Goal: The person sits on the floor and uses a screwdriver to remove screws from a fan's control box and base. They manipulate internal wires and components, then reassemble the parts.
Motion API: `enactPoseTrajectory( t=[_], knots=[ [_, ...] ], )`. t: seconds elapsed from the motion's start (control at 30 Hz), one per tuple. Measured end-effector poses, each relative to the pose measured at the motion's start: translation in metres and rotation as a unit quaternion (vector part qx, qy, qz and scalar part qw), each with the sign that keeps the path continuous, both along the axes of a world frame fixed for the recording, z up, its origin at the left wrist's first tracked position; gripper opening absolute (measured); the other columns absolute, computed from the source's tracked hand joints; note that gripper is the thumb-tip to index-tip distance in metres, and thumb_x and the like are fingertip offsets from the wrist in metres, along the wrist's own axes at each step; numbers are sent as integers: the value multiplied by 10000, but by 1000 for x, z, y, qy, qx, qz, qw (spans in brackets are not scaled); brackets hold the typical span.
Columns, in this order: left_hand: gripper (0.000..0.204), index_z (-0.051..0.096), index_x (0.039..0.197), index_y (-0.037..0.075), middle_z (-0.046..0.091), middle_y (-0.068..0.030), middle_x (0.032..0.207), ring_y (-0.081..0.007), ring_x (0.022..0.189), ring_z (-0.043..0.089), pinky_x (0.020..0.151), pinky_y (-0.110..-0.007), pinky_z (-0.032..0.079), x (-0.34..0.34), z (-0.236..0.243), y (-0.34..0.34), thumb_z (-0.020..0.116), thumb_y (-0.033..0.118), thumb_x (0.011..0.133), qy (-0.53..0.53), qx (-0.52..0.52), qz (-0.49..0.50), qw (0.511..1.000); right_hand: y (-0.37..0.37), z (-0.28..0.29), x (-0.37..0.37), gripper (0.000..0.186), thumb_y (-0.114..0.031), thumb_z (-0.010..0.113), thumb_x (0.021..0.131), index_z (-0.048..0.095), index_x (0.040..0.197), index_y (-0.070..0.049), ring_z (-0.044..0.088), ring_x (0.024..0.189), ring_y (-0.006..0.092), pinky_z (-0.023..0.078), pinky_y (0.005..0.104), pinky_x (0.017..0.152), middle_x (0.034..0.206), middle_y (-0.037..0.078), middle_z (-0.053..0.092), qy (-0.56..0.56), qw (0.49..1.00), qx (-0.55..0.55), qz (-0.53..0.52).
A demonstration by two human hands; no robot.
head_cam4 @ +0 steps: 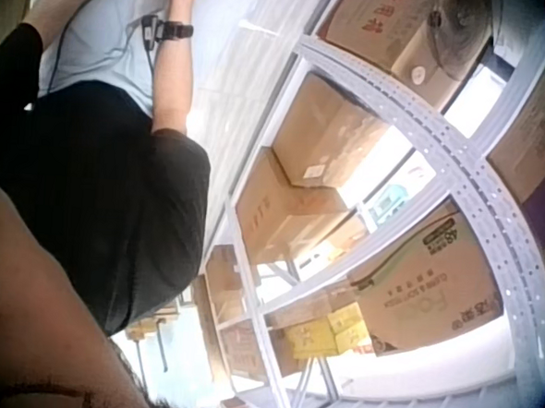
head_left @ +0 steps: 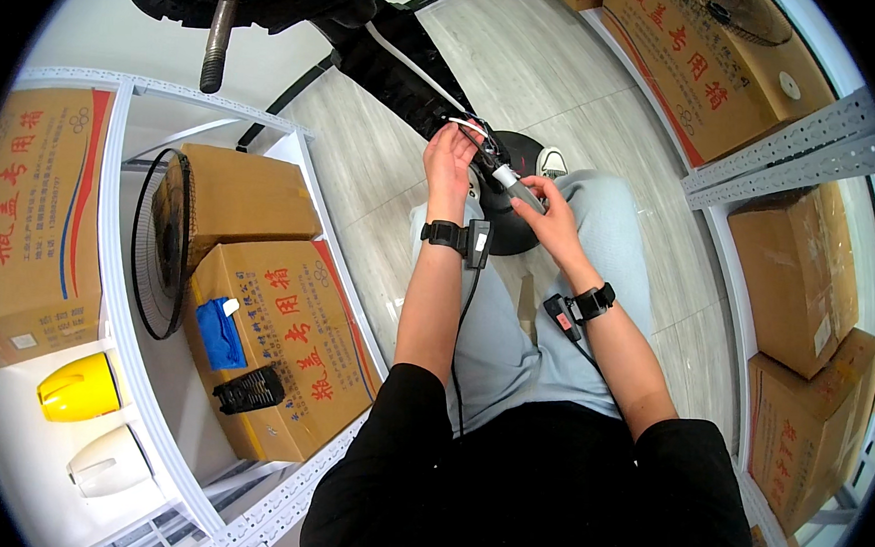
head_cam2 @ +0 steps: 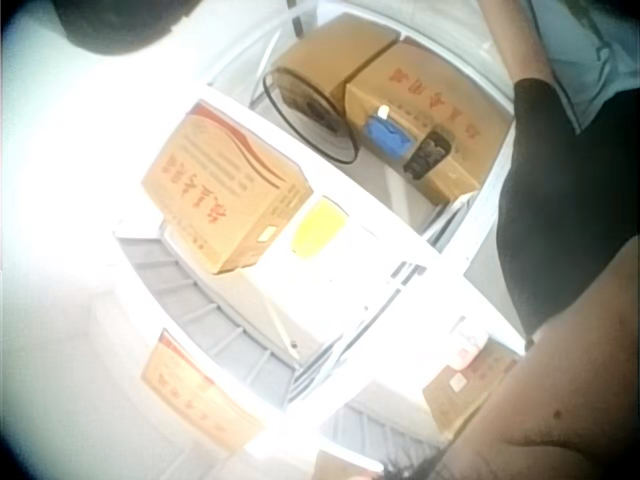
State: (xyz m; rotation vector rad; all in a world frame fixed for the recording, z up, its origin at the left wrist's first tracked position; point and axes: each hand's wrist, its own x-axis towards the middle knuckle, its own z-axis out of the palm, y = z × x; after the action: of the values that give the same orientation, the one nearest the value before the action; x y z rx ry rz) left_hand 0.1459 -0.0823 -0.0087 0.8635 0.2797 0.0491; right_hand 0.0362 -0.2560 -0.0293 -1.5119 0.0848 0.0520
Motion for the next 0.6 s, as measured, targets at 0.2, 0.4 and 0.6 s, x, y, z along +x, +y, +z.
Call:
enactPoseTrajectory(
  t=[0.2,0.4,0.6],
  knots=[
    [197,622,1039,-61,696,-200,1028,-311,979,687,898,-420,571,-2,0,1,570,107,951,16,5,-5,1000,-4,-2,-3,344,-172,767,842,615,1142,-101,563,812,112,462,268,730,875,4,587,19,1000,13,9],
    [180,588,1065,-27,687,-192,1037,-289,970,686,853,-390,574,-2,-4,1,548,110,956,12,13,-6,1000,-6,-7,-2,348,-167,765,840,611,1149,-117,568,801,109,461,269,709,869,5,589,16,1000,-10,15],
    [165,544,1090,20,679,-182,1067,-294,1007,679,861,-373,528,-2,-10,1,513,138,979,11,22,12,1000,-5,-5,-1,354,-163,766,837,609,1150,-114,584,774,113,465,276,686,859,10,587,25,999,-2,24]
  ],
)
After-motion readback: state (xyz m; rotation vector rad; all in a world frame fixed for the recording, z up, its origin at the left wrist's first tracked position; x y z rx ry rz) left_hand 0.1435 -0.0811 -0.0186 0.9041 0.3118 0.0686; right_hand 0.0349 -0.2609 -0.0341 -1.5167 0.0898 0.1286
